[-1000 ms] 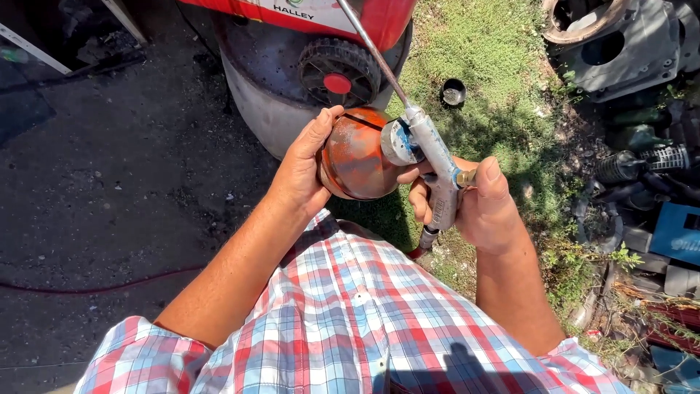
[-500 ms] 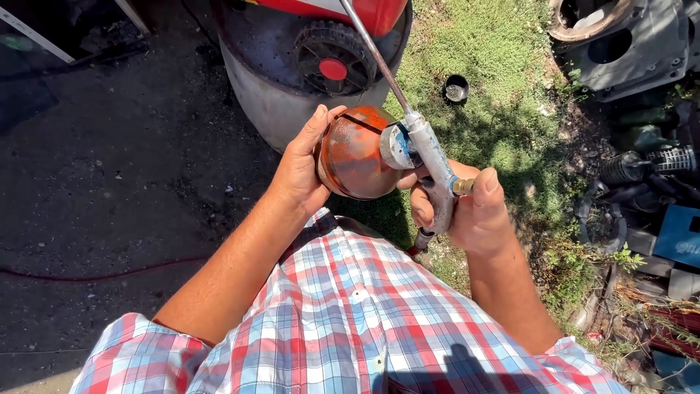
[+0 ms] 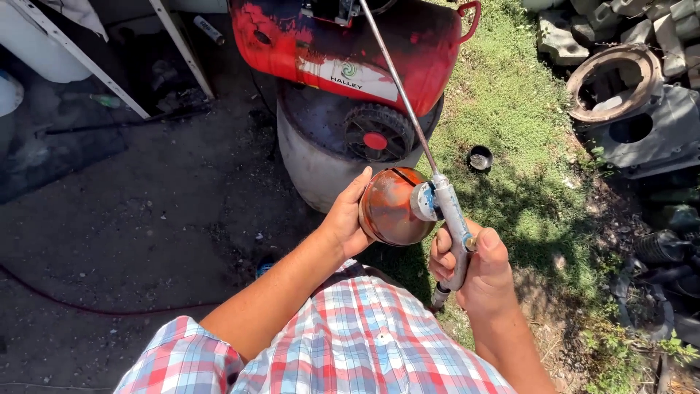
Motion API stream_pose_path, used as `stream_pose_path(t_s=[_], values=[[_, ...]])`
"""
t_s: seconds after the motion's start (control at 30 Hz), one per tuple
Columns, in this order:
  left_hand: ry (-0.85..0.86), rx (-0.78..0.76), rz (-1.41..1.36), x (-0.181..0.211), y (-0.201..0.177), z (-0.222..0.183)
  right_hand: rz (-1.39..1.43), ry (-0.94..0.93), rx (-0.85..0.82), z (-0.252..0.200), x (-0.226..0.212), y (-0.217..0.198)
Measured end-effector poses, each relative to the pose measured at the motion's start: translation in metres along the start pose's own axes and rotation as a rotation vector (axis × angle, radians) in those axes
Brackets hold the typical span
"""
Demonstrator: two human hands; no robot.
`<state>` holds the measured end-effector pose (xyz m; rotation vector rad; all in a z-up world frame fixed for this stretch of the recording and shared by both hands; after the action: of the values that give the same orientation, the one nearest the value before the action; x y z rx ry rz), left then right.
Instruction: Troubleshooting and inspecting a pneumatic spray gun by disassembling the nozzle and paint cup to check for issues.
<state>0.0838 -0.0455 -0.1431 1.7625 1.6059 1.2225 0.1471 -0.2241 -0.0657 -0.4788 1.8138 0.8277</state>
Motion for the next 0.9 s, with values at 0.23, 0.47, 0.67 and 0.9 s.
stream_pose_path(t_s=[0.23,0.47,0.67,0.9], values=[[-0.114,-0.03,0.001,0.025,-0.009,0.023,-0.038,-0.023,0.137,0.02,-0.006,0.044],[-0.24,-0.105,-0.001,0.075,-0.019,0.048,-0.029,-0.022,0.297,0.048,-0.002,0.095],[-0.315,-0.118,0.06,0.1,-0.024,0.039,0.019,0.012,0.432,0.044,-0.009,0.139],[-0.327,-0.12,0.117,0.116,-0.024,0.034,0.034,-0.004,0.459,0.047,-0.021,0.167]])
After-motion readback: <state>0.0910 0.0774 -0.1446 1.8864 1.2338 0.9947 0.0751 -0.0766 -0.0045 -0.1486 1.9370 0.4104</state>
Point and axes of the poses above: each hand's wrist, its own z-axis towards the middle knuckle, its own y-axis out of the palm, x = y × z, the point moved 9 cm from there along z, towards the middle knuckle, and after that the axes turned 9 degrees about y, right-handed, at the moved point
